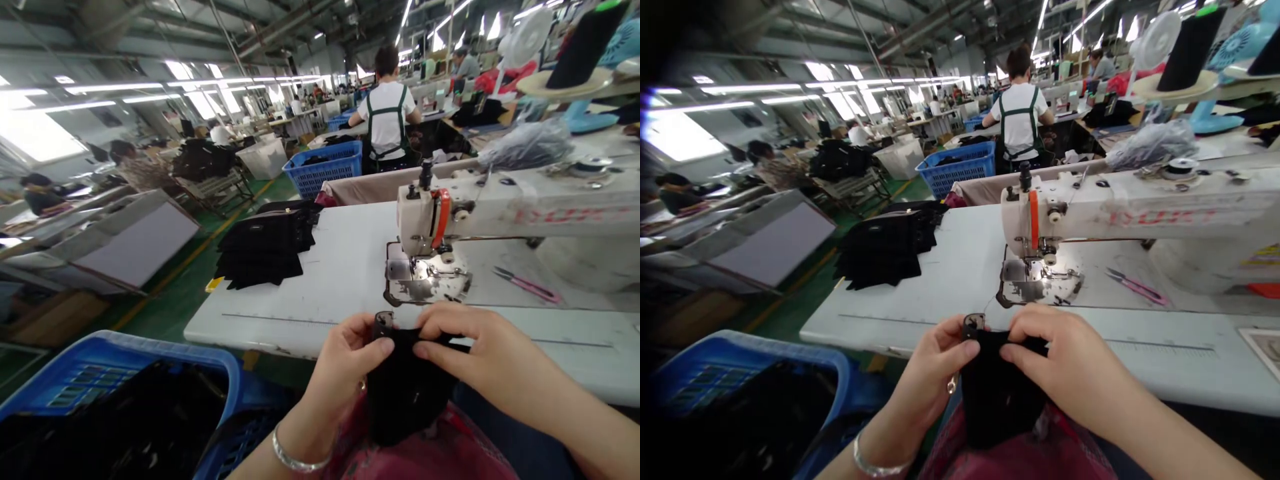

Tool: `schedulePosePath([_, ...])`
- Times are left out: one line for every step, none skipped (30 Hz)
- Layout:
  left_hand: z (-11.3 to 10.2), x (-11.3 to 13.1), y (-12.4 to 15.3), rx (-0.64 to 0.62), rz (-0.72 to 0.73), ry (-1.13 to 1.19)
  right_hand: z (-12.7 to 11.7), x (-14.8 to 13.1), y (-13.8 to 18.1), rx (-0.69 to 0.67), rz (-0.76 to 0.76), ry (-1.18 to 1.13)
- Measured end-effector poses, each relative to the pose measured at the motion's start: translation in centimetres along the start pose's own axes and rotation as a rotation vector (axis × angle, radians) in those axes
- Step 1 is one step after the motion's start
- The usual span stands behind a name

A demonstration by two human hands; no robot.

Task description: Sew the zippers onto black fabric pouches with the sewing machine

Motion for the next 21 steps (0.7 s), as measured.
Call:
schedulePosePath([0.0,-0.1,0.0,0.022,-0.007,0.007,-0.1,0.0,0.0,0.009,0.003,-0.002])
schedulePosePath([0.1,-0.1,0.0,0.046,-0.012,0.012,-0.2,0.1,0.0,0.017,0.01,0.007])
schedulePosePath([0.2,-0.2,0.0,0.066,-0.017,0.015,-0.2,0.2,0.0,0.023,0.018,0.022])
schedulePosePath([0.3,-0.3,0.0,0.085,-0.022,0.018,-0.3,0.3,0.0,0.029,0.024,0.039])
schedulePosePath([0.3,-0.3,-0.1,0.103,-0.026,0.019,-0.4,0.3,0.0,0.035,0.026,0.053])
schedulePosePath([0.4,-0.3,-0.1,0.12,-0.029,0.019,-0.4,0.4,-0.1,0.039,0.025,0.058])
schedulePosePath([0.4,-0.4,-0.1,0.134,-0.032,0.02,-0.4,0.4,-0.1,0.043,0.021,0.057])
schedulePosePath([0.4,-0.4,-0.2,0.143,-0.036,0.02,-0.4,0.4,-0.1,0.047,0.018,0.052])
schedulePosePath([0.5,-0.5,-0.2,0.146,-0.04,0.019,-0.4,0.4,-0.1,0.053,0.017,0.047])
schedulePosePath([0.5,-0.5,-0.3,0.146,-0.045,0.016,-0.4,0.4,-0.2,0.057,0.02,0.043])
schedulePosePath([0.5,-0.6,-0.3,0.143,-0.049,0.014,-0.3,0.4,-0.2,0.057,0.021,0.04])
schedulePosePath([0.5,-0.7,-0.4,0.142,-0.051,0.011,-0.3,0.5,-0.3,0.055,0.024,0.04])
schedulePosePath([0.5,-0.8,-0.4,0.141,-0.051,0.008,-0.3,0.7,-0.3,0.054,0.028,0.044])
schedulePosePath([0.4,-0.9,-0.4,0.141,-0.052,0.003,-0.4,0.9,-0.4,0.053,0.037,0.051])
schedulePosePath([0.4,-1.0,-0.5,0.142,-0.052,-0.001,-0.4,1.1,-0.4,0.058,0.052,0.06])
schedulePosePath([0.4,-1.0,-0.5,0.144,-0.047,-0.009,-0.5,1.5,-0.4,0.068,0.074,0.064])
schedulePosePath([0.3,-0.8,-0.6,0.147,-0.038,-0.024,-0.5,1.8,-0.4,0.082,0.102,0.058])
schedulePosePath([0.2,-0.4,-0.8,0.149,-0.02,-0.05,-0.3,2.1,-0.3,0.098,0.133,0.035])
schedulePosePath([0.1,0.2,-1.0,0.145,0.007,-0.098,-0.1,2.3,-0.2,0.115,0.163,-0.001])
schedulePosePath([-0.1,1.0,-1.3,0.131,0.044,-0.17,0.4,2.4,0.0,0.131,0.191,-0.042])
schedulePosePath([-0.2,2.1,-1.7,0.107,0.088,-0.268,1.0,2.4,0.2,0.143,0.216,-0.081])
Point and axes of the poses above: each hand's wrist, its own y-axis away from the middle knuckle, its own z-axis out of the palm, x = y × z, the point moved 4 cm from there along -y, towards the middle knuckle, and after that the axes turned 14 degrees about x, right-handed, at the moved point
